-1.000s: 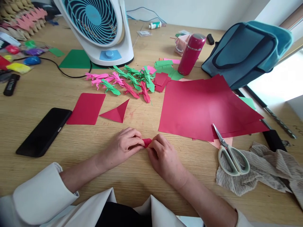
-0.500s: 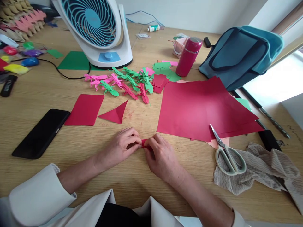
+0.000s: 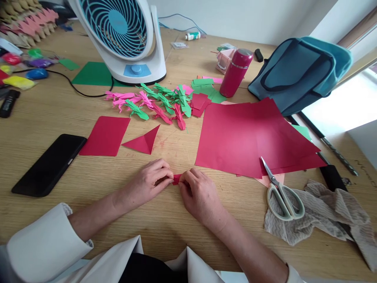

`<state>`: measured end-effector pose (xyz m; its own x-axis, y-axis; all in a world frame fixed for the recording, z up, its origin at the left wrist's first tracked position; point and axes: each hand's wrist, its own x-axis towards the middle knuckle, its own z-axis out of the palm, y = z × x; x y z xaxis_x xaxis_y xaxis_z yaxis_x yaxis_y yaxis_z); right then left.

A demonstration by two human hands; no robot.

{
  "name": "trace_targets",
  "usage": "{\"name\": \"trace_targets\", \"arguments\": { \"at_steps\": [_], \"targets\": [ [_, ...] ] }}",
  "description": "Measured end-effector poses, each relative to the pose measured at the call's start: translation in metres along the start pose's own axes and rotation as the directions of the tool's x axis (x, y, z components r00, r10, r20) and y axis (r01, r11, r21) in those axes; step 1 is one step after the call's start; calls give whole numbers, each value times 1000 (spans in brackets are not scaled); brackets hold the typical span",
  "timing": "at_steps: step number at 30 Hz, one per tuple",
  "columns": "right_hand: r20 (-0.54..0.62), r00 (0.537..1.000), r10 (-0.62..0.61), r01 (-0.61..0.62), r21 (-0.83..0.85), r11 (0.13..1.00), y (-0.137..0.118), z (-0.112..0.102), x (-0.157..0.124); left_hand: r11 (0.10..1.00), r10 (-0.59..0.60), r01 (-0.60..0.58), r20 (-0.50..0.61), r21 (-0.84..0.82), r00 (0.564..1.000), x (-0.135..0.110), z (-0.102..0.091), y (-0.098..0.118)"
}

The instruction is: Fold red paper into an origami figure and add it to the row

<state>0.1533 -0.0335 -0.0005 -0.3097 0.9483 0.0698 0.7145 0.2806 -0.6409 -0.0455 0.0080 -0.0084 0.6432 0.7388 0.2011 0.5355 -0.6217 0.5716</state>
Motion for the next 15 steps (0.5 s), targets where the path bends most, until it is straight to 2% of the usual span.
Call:
{"name": "trace_targets", "arguments": {
  "at_steps": [8,15],
  "targets": [
    [9,1000,26,-26,5,1000,-1,2,3,998,-68,68,-36,8,997,2,1,3],
    [0,998,62,-61,-65,996,-1,4,3,989,-136,138,-25,59,990,6,2,9]
  ]
}}
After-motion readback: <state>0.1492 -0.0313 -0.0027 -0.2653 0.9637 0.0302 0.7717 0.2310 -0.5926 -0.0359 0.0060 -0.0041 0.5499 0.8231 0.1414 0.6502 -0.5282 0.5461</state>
